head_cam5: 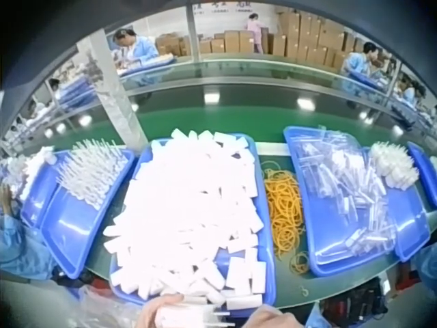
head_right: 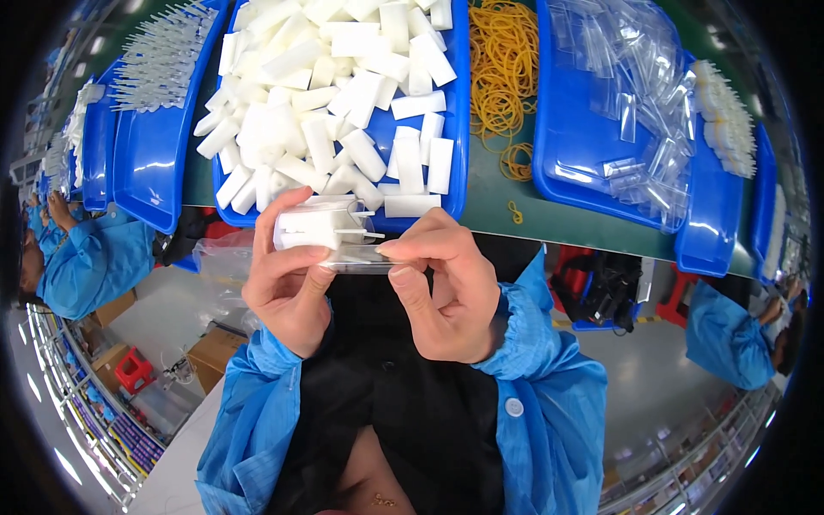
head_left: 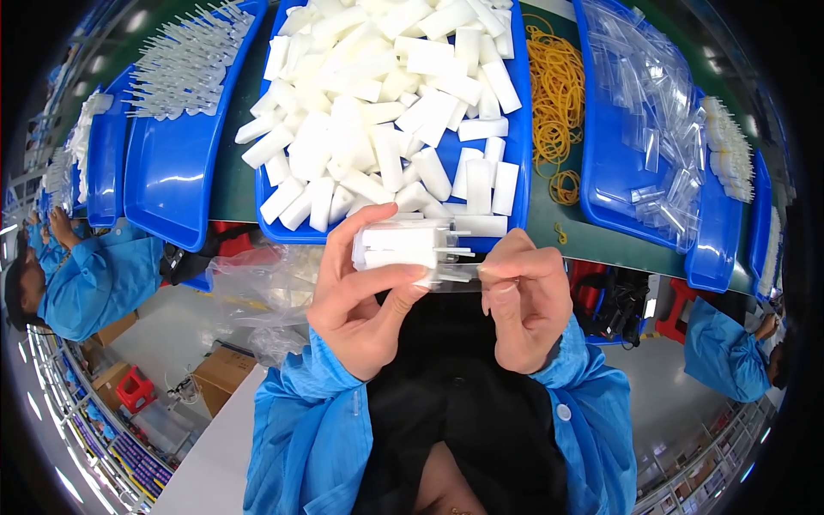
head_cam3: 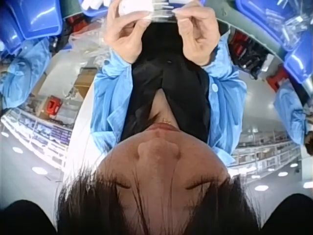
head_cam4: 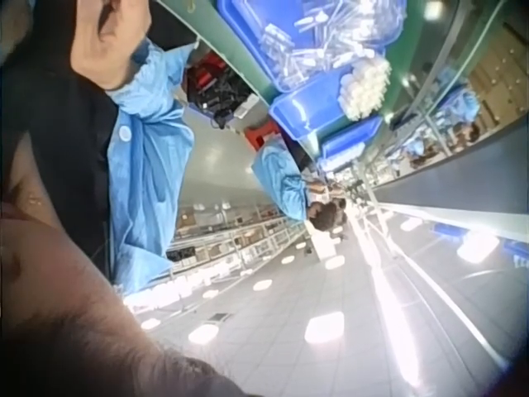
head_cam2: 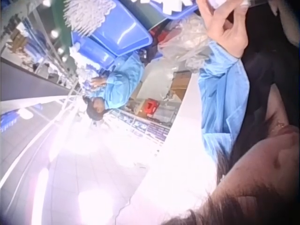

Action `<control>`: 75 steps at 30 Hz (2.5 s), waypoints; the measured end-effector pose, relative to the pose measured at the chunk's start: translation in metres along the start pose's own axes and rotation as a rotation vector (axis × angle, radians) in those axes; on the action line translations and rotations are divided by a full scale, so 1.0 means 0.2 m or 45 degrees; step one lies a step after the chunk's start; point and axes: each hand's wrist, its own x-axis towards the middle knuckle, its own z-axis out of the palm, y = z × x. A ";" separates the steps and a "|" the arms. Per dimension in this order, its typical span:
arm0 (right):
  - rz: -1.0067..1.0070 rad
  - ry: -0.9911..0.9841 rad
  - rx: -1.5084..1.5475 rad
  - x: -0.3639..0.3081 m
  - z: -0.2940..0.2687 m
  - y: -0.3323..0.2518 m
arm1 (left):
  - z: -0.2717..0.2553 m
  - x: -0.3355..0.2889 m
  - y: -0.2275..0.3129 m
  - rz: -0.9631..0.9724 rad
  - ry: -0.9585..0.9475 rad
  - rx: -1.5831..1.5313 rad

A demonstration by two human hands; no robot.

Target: The person slides clear plastic sleeves onto white components assembled on a base, secures the bundle with a rubber band, and fits clear plastic sleeves onto another set of white components.

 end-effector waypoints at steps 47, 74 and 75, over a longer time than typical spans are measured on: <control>0.003 -0.263 -0.134 0.08 -0.18 -0.04 | -0.05 -0.02 -0.02 -0.393 -0.305 -0.646; -0.216 0.487 -2.245 0.42 -0.75 0.03 | -0.04 -0.03 -0.02 -0.600 -0.053 -0.676; -0.255 0.482 -2.263 0.42 -0.74 0.03 | -0.05 -0.02 -0.03 -0.579 -0.069 -0.728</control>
